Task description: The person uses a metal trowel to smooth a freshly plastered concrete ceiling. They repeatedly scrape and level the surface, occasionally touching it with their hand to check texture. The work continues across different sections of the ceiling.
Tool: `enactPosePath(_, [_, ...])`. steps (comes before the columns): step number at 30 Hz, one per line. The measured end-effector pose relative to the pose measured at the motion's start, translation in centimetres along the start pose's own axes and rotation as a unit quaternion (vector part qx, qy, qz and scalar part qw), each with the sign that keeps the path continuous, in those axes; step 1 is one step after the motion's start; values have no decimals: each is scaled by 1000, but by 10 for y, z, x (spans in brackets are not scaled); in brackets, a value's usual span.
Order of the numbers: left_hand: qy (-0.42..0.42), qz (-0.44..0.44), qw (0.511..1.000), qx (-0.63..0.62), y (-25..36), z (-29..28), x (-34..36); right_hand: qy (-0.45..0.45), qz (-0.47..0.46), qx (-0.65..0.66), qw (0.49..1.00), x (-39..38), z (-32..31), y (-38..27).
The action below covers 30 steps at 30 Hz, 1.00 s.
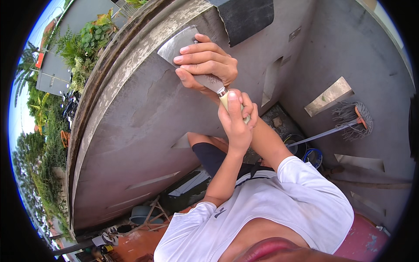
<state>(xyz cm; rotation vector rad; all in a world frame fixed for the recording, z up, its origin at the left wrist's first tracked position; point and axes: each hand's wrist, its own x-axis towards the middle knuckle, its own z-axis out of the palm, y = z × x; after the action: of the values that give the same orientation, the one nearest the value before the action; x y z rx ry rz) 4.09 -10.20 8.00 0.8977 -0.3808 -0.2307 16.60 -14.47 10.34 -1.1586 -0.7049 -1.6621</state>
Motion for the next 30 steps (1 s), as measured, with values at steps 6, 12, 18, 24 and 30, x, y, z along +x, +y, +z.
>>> enactPosePath(6, [-21, 7, 1000, -3, 0, -5, 6, 3, -32, -12, 999, 8, 4, 7])
enactPosePath(12, [-58, -5, 996, -67, 28, -13, -12, -20, -40, -32, 998, 27, 19, -21])
enactPosePath(18, [-112, -14, 992, 50, 49, -86, -76, -183, -10, -73, 980, -1, -7, -64])
enactPosePath(24, [57, -119, 979, 155, 47, -175, -149, -169, 117, -116, 972, -9, 4, -27])
enactPosePath(30, [134, -91, 957, 242, 41, -174, -167, -95, 92, -210, 969, -19, 47, -17])
